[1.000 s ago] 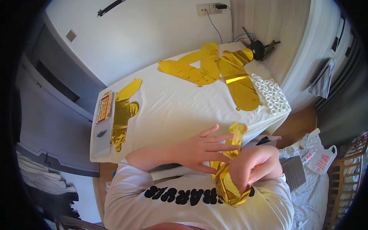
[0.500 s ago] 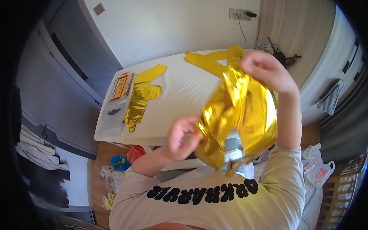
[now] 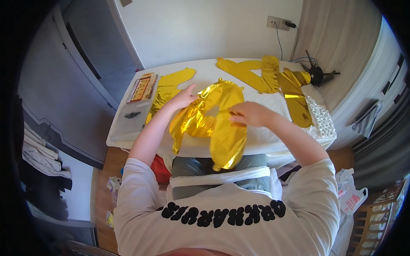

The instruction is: The person spreads and arranges foil letter balloons across a table, then folds one of the foil balloons into a compact shape by hand.

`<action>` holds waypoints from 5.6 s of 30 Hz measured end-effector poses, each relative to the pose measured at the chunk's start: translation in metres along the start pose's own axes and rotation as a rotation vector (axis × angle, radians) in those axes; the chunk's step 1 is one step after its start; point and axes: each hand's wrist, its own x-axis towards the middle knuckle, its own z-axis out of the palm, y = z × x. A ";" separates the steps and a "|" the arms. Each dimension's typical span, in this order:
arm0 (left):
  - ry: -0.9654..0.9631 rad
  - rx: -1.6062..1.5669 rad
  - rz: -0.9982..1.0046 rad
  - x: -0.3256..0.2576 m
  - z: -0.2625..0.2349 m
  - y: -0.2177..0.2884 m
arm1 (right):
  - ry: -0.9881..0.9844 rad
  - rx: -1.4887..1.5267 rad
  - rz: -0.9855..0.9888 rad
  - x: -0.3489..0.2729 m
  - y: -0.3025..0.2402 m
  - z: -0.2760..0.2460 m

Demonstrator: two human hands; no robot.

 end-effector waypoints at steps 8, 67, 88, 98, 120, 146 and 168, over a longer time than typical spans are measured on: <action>0.017 0.132 0.132 -0.019 -0.024 -0.035 | -0.044 -0.428 0.119 0.001 0.065 0.022; 0.252 -1.118 1.269 -0.341 -0.155 0.164 | 0.436 -0.086 0.150 -0.063 0.015 0.083; 0.243 -1.550 0.927 -0.309 -0.027 0.262 | 0.678 0.472 -0.010 -0.087 -0.043 0.069; -0.018 -1.878 0.858 -0.314 -0.043 0.259 | 0.707 0.584 0.080 -0.102 -0.023 0.095; -0.047 -1.745 1.183 -0.288 -0.042 0.246 | 0.685 0.199 0.260 -0.089 -0.010 0.106; 0.414 -0.200 0.116 -0.205 0.052 0.008 | 0.685 0.180 0.277 -0.079 0.006 0.093; 0.902 -0.360 -0.155 -0.277 0.023 -0.063 | 0.259 0.085 -0.576 0.255 -0.174 0.140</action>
